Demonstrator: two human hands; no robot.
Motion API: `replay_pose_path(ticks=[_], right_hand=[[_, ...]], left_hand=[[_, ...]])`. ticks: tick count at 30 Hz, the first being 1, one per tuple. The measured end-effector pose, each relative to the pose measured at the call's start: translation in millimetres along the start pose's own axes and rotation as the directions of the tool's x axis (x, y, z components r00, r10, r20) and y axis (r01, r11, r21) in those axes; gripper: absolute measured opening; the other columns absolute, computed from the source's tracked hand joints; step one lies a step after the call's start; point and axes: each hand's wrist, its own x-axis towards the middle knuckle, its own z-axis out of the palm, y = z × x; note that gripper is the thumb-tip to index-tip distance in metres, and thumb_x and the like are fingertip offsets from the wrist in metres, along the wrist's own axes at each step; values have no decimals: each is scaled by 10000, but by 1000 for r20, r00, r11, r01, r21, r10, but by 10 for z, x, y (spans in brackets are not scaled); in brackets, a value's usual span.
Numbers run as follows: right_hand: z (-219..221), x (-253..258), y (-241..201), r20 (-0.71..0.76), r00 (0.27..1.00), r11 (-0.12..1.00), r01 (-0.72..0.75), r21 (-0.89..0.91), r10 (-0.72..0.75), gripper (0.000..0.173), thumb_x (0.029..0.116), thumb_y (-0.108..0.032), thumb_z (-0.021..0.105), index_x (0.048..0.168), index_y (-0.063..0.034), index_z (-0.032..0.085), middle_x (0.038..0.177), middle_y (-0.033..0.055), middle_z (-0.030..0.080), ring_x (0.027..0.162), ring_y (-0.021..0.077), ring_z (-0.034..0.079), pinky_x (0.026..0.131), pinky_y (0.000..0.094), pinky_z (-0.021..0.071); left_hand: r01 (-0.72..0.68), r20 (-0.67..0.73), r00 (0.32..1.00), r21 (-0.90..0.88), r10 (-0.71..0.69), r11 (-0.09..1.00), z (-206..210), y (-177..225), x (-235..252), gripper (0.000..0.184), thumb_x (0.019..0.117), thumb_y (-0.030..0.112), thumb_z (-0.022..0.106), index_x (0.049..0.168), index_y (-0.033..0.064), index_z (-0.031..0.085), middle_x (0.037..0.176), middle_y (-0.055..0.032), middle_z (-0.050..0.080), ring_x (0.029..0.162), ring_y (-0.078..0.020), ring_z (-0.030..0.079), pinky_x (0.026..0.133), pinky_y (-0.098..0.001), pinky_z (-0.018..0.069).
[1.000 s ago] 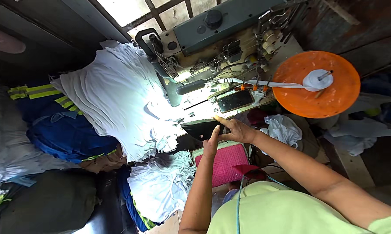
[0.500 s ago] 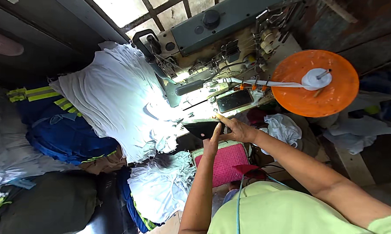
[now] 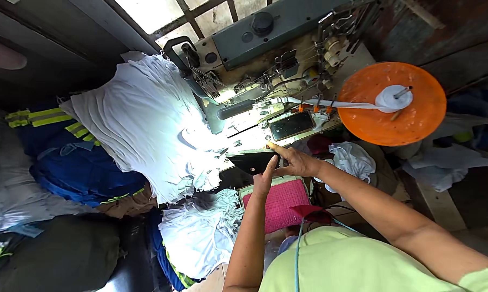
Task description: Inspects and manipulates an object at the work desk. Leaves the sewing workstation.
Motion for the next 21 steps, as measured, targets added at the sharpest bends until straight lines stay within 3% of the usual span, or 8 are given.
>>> replay_pose_path(ticks=[6,12,21], right_hand=[[22,-13,-2,-33,999,1000,-4,5,4,854,921,-509,681,1518,37,407,1012,207,703,875,219,667,826,385,537],[53,-20,27,-98,995,1000,-4,-24,2,810,928,-497,675,1498,33,450,933,196,705,804,233,662,775,405,540],[17,-33,5,-122,992,988,-51,-148,33,821,938,-526,646,1495,45,452,802,172,674,702,269,625,708,454,523]], left_hand=[[-5,-11,1000,-8,5,1000,2,-4,26,185,902,84,591,1050,-24,613,884,45,709,884,-6,680,884,-256,569],[19,-41,999,7,-18,1000,52,59,30,153,956,58,524,1061,-18,605,854,43,699,843,-5,677,844,-243,572],[-93,-68,992,144,104,985,55,32,49,189,1005,110,517,1109,-35,576,861,47,674,831,27,657,819,-208,561]])
